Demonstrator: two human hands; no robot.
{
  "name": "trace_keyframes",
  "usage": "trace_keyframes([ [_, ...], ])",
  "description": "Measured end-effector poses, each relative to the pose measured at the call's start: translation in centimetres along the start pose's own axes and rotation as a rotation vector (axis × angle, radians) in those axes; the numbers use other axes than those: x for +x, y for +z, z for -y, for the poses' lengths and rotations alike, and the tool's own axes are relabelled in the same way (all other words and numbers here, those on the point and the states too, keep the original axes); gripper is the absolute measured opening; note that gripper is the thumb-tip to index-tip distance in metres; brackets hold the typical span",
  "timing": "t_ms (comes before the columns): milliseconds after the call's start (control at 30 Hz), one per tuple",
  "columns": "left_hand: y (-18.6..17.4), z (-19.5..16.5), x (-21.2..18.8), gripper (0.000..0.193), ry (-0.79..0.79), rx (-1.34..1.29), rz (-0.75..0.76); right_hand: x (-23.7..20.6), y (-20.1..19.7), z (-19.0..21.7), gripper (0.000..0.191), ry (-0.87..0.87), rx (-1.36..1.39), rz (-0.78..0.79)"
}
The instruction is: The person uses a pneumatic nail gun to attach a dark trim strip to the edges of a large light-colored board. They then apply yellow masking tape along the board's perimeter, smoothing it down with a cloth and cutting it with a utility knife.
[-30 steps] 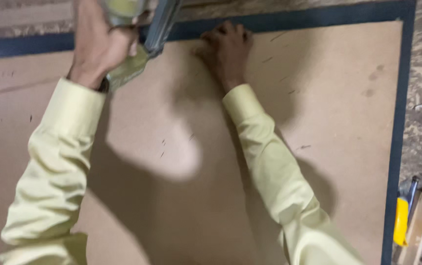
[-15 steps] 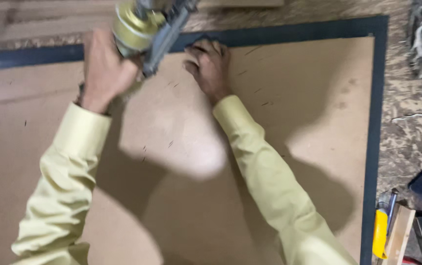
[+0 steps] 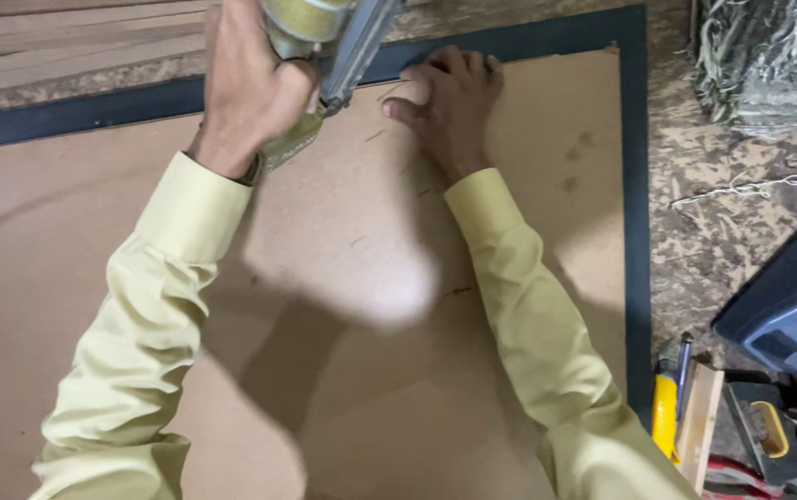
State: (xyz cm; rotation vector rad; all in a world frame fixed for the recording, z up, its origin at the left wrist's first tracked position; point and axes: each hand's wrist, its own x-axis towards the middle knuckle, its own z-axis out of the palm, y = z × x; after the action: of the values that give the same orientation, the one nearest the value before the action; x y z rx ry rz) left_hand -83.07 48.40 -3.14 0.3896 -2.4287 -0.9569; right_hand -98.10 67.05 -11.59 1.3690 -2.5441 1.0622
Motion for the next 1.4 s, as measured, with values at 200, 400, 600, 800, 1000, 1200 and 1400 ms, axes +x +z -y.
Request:
trace_keyframes([
  [200, 0.3, -0.4, 0.1, 0.054, -0.078, 0.124, -0.018, -0.4, 0.4, -0.4, 0.056, 0.010, 0.030, -0.027],
  [400, 0.5, -0.5, 1.4, 0.042, 0.100, 0.258, -0.009, -0.5, 0.2, 0.3, 0.051, 0.059, 0.054, 0.011],
  [600, 0.1, -1.4, 1.0, 0.042, -0.097, 0.124, -0.010, -0.4, -0.2, 0.0, 0.049, 0.051, 0.084, -0.008],
  [800, 1.8, -4.6, -0.1, 0.029, -0.081, 0.302, -0.014, -0.5, 0.3, -1.2, 0.046, -0.017, 0.132, 0.006],
  [1000, 7.2, -8.5, 3.5, 0.036, -0.002, 0.106, 0.099, -0.2, -6.9, -12.1, 0.054, -0.078, -0.065, 0.032],
  [1200, 13.0, -9.4, 7.6, 0.023, 0.066, 0.070, 0.089, -1.7, -7.4, -17.1, 0.034, -0.042, 0.052, -0.036],
  [1400, 13.3, -10.0, 8.0, 0.012, 0.004, 0.099, 0.208, -2.1, -6.4, -16.4, 0.033, -0.027, 0.122, -0.030],
])
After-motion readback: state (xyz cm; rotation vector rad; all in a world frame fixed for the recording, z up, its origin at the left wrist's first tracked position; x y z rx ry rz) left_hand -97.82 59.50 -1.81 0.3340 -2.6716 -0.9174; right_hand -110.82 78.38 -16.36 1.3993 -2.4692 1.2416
